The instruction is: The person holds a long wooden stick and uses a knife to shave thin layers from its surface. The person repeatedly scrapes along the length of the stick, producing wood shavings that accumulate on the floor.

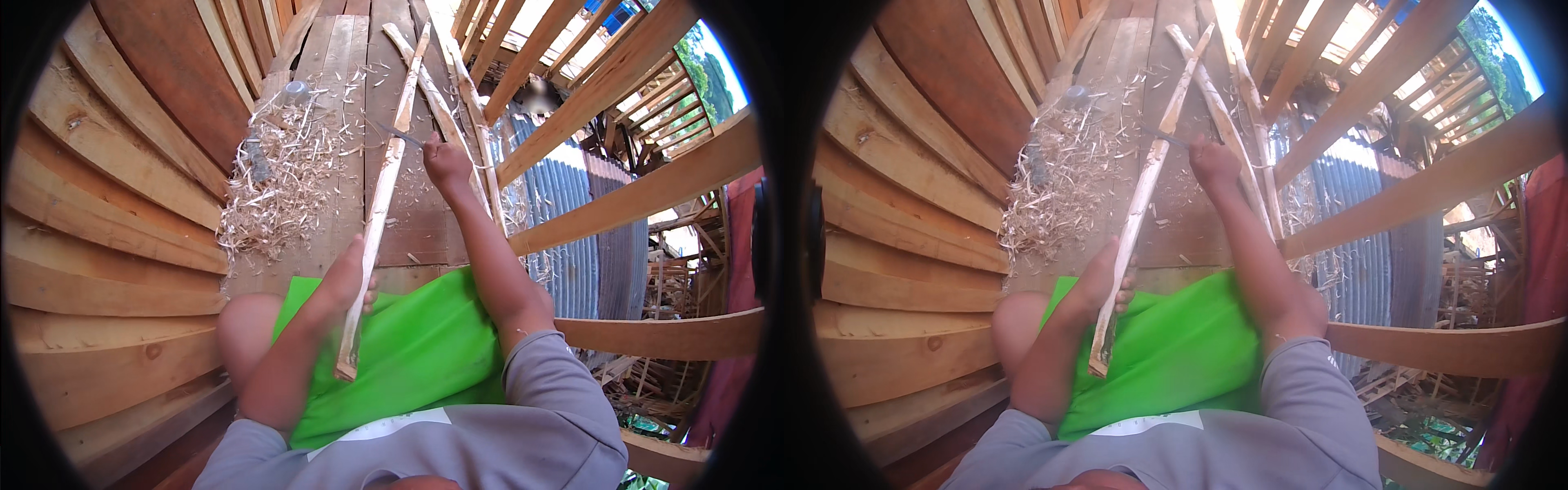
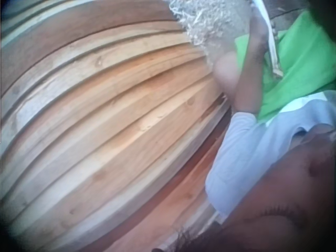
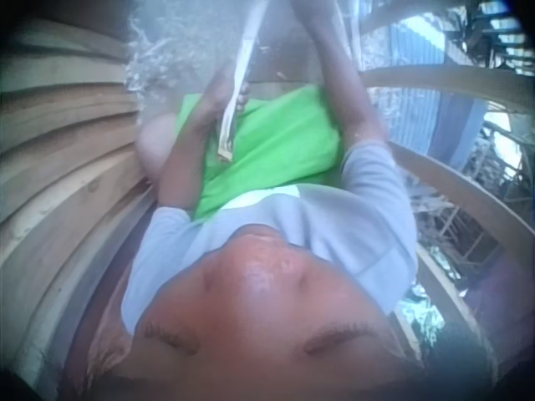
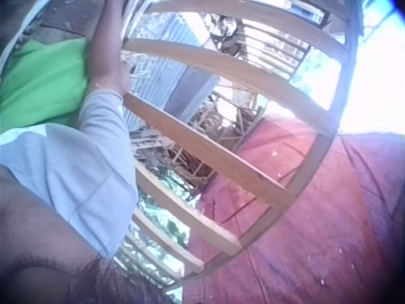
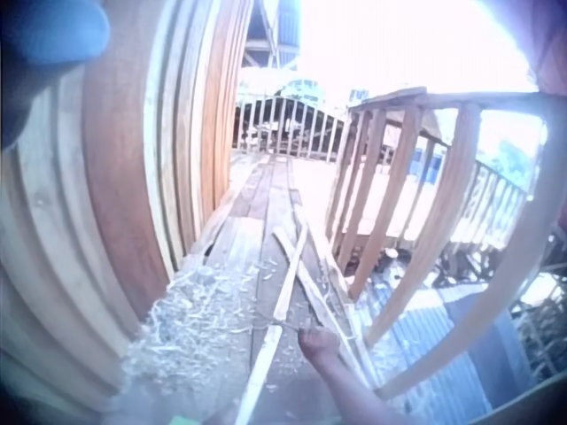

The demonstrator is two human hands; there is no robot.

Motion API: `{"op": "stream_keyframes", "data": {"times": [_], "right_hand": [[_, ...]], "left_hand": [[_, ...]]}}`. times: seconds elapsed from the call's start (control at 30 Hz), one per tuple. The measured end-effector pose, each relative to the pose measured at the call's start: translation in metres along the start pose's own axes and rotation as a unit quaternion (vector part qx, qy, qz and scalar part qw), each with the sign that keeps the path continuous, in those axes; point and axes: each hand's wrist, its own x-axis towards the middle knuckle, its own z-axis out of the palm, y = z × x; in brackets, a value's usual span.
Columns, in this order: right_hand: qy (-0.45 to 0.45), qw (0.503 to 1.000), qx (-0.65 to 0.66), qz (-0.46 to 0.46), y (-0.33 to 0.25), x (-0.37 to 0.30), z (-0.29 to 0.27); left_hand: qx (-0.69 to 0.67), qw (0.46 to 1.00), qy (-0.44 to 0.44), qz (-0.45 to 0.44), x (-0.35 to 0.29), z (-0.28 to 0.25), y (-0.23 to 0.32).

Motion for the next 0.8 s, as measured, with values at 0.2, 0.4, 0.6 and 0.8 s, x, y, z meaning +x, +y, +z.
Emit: {"op": "stream_keyframes", "data": {"times": [0.2,0.4,0.6,0.8], "right_hand": [[-0.015,0.993,0.009,0.119,0.002,0.018,-0.029],[-0.13,0.96,0.245,0.042,0.012,0.021,-0.003],[-0.175,0.918,0.346,0.085,0.004,0.016,-0.002],[-0.196,0.934,0.282,0.102,-0.028,0.007,-0.024]], "left_hand": [[-0.016,1.0,-0.019,-0.015,-0.001,-0.006,0.007],[-0.021,0.999,-0.025,-0.018,0.003,-0.006,0.005],[-0.002,0.998,-0.056,-0.009,0.01,-0.017,0.001],[-0.006,0.998,-0.057,-0.014,0.012,-0.019,0.0]]}}
